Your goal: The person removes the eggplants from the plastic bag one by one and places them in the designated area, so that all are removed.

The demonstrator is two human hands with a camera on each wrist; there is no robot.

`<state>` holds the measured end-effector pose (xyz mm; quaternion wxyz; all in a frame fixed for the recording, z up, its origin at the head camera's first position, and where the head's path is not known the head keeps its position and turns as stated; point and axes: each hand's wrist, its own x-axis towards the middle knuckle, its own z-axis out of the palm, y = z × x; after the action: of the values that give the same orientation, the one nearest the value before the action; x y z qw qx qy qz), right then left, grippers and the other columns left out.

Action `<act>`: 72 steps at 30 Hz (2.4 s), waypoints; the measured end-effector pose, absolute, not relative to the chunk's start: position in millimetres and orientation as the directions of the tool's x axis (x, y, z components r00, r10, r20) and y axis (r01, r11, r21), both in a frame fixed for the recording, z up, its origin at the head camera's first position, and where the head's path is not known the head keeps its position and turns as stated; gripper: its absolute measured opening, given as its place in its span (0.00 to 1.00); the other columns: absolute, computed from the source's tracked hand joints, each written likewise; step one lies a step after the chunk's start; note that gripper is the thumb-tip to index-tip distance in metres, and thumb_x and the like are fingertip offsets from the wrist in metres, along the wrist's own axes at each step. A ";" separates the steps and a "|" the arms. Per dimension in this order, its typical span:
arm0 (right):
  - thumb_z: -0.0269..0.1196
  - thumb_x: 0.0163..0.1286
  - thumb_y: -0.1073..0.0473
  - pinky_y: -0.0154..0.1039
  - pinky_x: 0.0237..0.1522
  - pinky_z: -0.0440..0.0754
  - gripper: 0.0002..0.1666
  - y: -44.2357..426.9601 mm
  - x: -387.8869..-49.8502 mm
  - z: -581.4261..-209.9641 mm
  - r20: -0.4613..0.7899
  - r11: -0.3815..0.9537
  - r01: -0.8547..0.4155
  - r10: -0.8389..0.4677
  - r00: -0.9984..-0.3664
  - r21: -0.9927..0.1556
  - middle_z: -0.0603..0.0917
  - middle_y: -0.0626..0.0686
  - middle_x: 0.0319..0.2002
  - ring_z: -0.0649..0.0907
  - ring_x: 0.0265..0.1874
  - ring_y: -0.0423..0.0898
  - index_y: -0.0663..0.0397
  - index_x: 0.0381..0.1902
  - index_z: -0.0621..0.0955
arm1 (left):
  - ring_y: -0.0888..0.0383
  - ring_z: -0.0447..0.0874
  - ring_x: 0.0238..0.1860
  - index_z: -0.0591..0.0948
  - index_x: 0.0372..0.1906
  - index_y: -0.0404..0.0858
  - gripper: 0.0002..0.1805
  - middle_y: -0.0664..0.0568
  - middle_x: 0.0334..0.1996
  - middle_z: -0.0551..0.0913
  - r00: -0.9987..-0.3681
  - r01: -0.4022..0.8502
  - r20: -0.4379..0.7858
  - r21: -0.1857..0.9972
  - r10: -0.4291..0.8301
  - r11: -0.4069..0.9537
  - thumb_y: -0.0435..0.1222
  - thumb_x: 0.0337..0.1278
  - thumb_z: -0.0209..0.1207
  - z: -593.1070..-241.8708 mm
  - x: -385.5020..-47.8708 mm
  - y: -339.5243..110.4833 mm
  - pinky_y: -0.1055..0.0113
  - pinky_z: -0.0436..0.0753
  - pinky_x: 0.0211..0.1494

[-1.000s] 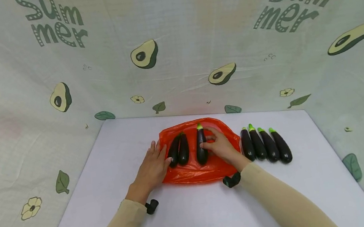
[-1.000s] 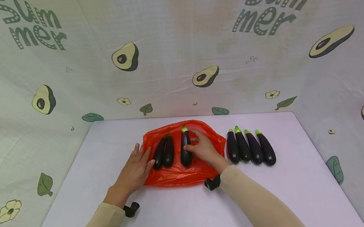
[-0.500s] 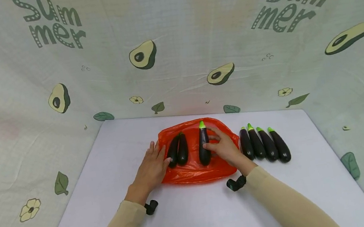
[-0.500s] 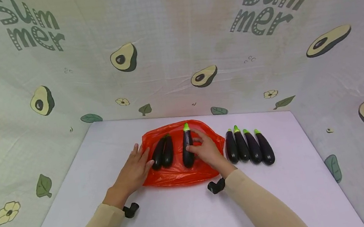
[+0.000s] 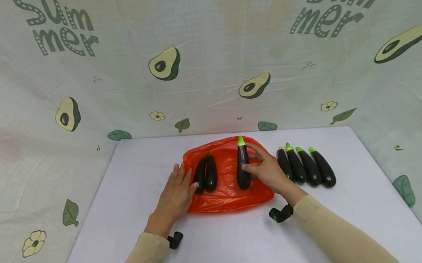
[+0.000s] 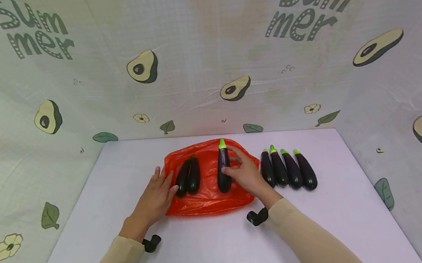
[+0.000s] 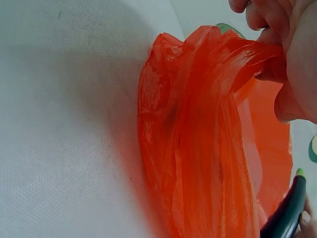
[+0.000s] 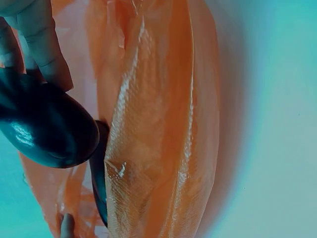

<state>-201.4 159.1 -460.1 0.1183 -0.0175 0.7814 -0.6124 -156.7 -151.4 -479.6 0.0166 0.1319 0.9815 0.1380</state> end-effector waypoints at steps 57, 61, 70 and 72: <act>0.66 0.76 0.54 0.48 0.48 0.92 0.46 269.8 -152.2 -452.7 -0.100 0.594 0.073 -0.012 -0.995 -0.801 0.71 0.71 0.73 0.83 0.61 0.67 0.45 0.85 0.59 | 0.39 0.41 0.86 0.62 0.82 0.32 0.37 0.35 0.82 0.59 -0.968 0.232 -0.022 0.294 0.249 0.927 0.51 0.82 0.51 -478.1 -155.4 -151.6 0.44 0.51 0.86; 0.67 0.76 0.53 0.47 0.46 0.92 0.46 274.9 -140.4 -460.5 -0.130 0.605 0.097 -0.010 -0.991 -0.790 0.71 0.72 0.72 0.84 0.59 0.67 0.47 0.85 0.59 | 0.38 0.41 0.86 0.63 0.81 0.32 0.37 0.35 0.82 0.59 -0.966 0.242 -0.014 0.289 0.257 0.926 0.51 0.82 0.51 -477.2 -154.7 -151.4 0.44 0.51 0.86; 0.69 0.73 0.53 0.40 0.40 0.91 0.46 285.9 -116.1 -478.0 -0.201 0.634 0.149 -0.010 -0.980 -0.759 0.75 0.72 0.69 0.87 0.54 0.60 0.53 0.82 0.62 | 0.39 0.41 0.86 0.61 0.82 0.34 0.37 0.37 0.83 0.57 -0.969 0.234 -0.007 0.274 0.246 0.933 0.51 0.83 0.50 -477.7 -155.3 -152.8 0.44 0.52 0.86; 0.69 0.73 0.52 0.39 0.39 0.90 0.46 287.5 -110.9 -480.8 -0.223 0.634 0.168 -0.007 -0.975 -0.755 0.77 0.72 0.67 0.88 0.53 0.59 0.54 0.82 0.62 | 0.39 0.42 0.86 0.61 0.82 0.34 0.37 0.36 0.83 0.58 -0.969 0.239 0.000 0.268 0.248 0.933 0.51 0.83 0.50 -478.0 -156.0 -153.3 0.44 0.52 0.85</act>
<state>-110.9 287.5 -480.8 0.1029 0.0448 0.8979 -0.4257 -156.0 -153.3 -478.0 0.0171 0.1237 0.9830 0.1343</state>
